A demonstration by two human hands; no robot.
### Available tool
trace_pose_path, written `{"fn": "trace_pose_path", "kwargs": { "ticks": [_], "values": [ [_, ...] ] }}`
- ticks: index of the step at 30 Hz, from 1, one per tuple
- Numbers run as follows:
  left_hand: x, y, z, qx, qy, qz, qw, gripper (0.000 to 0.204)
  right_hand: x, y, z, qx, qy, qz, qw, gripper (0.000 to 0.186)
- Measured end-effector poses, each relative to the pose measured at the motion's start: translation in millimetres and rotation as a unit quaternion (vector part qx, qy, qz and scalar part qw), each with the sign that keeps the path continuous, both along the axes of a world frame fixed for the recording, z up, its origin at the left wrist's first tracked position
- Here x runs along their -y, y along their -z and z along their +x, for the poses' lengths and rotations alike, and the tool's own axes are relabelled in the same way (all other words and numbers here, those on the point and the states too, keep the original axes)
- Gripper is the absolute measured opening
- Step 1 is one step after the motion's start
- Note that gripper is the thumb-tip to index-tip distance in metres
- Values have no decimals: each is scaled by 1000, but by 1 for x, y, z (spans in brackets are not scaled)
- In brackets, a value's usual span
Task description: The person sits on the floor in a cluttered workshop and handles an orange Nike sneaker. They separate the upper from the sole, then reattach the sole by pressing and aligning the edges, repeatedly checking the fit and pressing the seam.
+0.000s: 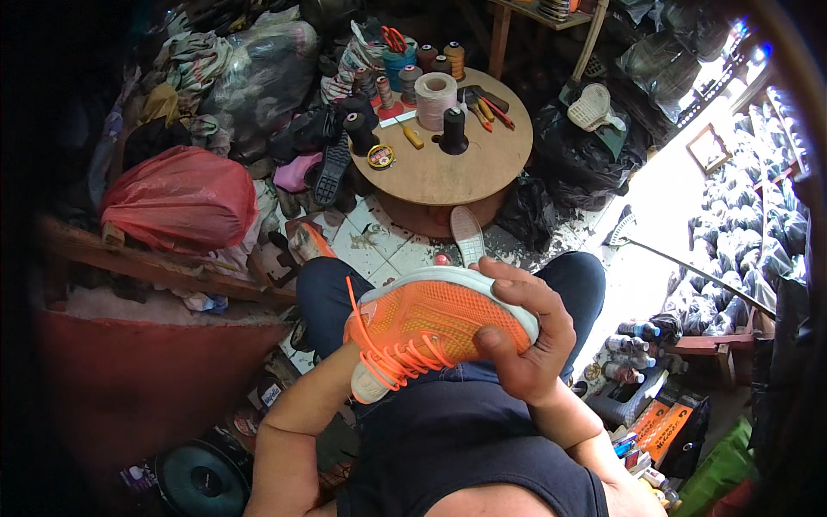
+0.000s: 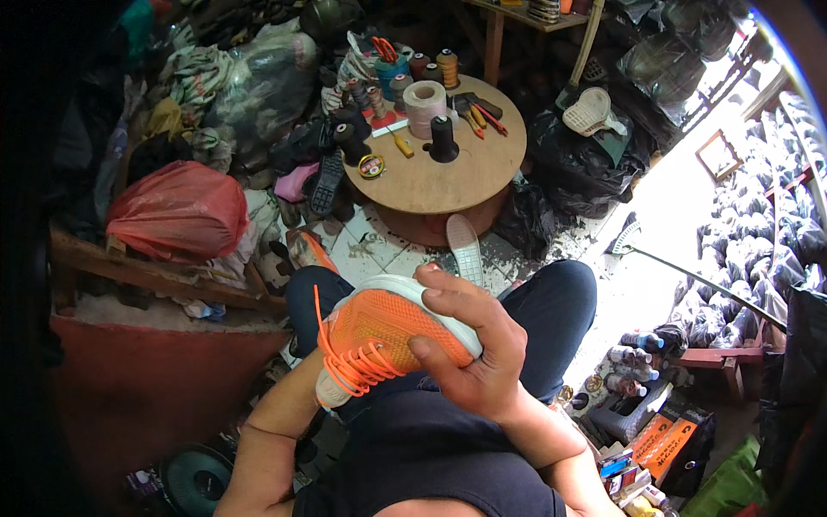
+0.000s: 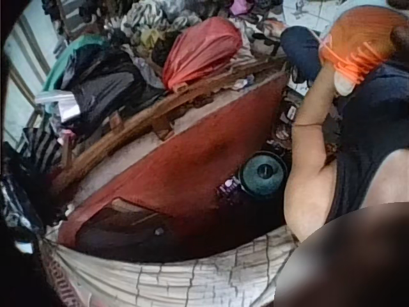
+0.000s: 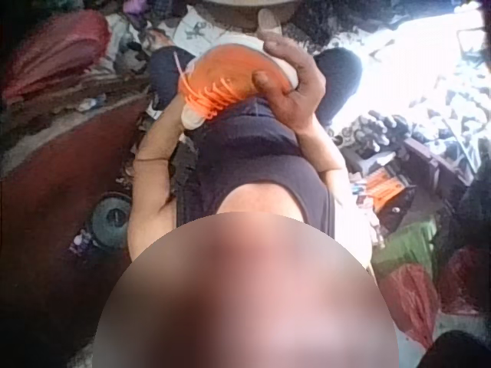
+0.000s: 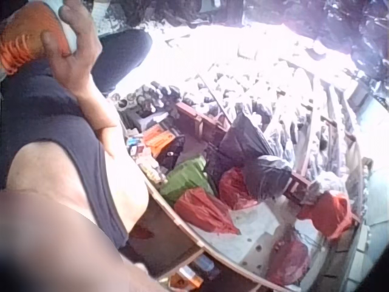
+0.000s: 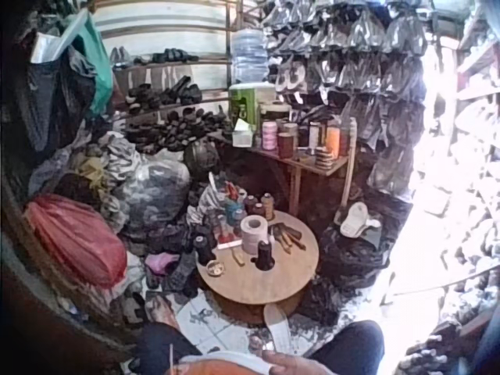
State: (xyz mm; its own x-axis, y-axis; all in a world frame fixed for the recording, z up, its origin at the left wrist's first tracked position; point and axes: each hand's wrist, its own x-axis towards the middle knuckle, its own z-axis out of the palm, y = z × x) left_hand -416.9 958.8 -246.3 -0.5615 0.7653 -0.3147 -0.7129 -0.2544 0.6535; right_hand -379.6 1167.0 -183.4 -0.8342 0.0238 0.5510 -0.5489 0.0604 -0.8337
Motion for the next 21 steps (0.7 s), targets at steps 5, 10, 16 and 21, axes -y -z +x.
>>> {"fn": "trace_pose_path", "kwargs": {
  "ticks": [5, 10, 16, 21],
  "values": [
    [5, -9, -1, -84, 40, -24, 995, 62, -4, -13, 4, 13, 8, 63, 998, 36],
    [20, -2, -8, 93, -7, 49, 994, 56, -1, -3, 4, -20, 10, 42, 999, 25],
    [43, 7, -25, 248, 65, 120, 959, 72, 2, -12, 6, 32, 10, 33, 999, 28],
    [31, 28, -34, 661, 10, 327, 675, 76, 2, -21, 8, 57, 8, 100, 993, 24]
  ]
}}
